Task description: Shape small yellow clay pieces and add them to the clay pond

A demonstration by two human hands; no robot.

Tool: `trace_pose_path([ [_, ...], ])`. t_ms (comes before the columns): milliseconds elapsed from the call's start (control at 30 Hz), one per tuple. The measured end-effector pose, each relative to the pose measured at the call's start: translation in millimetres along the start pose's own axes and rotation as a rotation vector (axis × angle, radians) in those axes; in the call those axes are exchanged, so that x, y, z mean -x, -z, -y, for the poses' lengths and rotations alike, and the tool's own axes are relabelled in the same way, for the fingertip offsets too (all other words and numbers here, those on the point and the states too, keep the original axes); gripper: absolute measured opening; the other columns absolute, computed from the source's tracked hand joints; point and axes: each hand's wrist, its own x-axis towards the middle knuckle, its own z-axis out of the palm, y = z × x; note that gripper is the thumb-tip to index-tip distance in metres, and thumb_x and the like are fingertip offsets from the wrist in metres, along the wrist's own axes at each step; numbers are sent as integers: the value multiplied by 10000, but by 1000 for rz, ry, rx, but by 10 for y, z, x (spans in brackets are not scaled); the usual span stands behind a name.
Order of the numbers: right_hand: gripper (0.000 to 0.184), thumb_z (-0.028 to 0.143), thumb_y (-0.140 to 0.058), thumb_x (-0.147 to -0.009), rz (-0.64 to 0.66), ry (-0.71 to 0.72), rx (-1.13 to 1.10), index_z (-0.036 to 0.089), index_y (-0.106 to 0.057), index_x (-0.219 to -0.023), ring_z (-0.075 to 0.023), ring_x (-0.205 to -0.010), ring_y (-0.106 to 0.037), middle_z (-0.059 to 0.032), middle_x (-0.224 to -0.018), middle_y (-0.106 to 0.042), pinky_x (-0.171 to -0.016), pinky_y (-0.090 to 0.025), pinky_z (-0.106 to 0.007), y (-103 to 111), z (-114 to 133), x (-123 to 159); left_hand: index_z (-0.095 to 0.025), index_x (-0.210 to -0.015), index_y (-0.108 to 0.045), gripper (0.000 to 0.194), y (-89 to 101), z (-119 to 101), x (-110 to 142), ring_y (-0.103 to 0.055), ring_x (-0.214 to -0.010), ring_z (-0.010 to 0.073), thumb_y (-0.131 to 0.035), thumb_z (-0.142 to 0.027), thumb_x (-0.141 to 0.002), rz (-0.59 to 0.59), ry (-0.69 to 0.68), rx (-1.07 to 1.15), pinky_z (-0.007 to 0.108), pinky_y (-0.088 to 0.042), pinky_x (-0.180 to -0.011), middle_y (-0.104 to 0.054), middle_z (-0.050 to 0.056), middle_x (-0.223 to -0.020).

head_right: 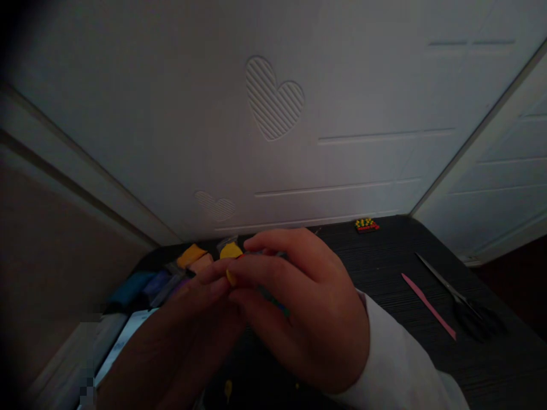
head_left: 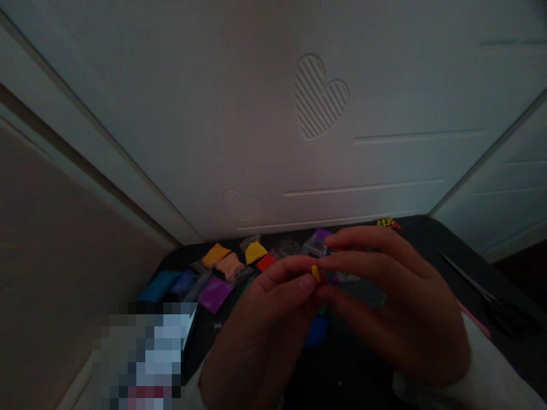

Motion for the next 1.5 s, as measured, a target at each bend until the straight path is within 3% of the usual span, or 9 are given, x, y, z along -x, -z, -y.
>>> trace_pose_path([
  [233, 291, 175, -611, -711, 10, 10, 49, 243, -566, -991, -80, -964, -511, 14, -1046, -537, -848, -414, -189, -8, -16, 35, -128, -846, -632, 157, 23, 0, -13, -519, -873, 126, -498, -110, -767, 42, -11, -60, 215, -413, -778, -593, 45, -871],
  [433, 245, 177, -606, -716, 6, 17, 55, 221, -584, -956, -89, -947, -523, 0, -1019, -561, -833, -432, -206, -22, -11, 21, -150, -790, -649, 169, 35, -19, -16, -540, -806, 105, -481, -134, -786, 97, -26, -132, 175, -425, -732, -622, 17, -819],
  [700, 227, 196, -605, -719, 24, 23, 70, 217, -592, -945, -114, -929, -534, -6, -1014, -582, -809, -452, -250, -18, -1, 29, -154, -731, -646, 178, 9, -30, -21, -535, -785, 110, -480, -119, -784, 69, -25, -186, 221, -408, -763, -622, 14, -790],
  [967, 210, 175, -596, -727, 27, 14, 39, 207, -600, -934, -97, -903, -539, 1, -990, -596, -807, -444, -218, -9, 13, 16, -142, -706, -640, 131, 13, -24, -28, -469, -680, 77, -524, -122, -762, 10, -28, -162, 189, -380, -660, -578, 3, -728],
  [1500, 237, 169, -591, -728, 49, 7, 23, 212, -589, -961, -95, -938, -527, -3, -1015, -577, -825, -437, -206, -8, -5, 23, -161, -751, -665, 134, -5, -63, -18, -530, -746, 132, -535, -132, -741, -2, -26, -245, 255, -396, -714, -611, 14, -727],
])
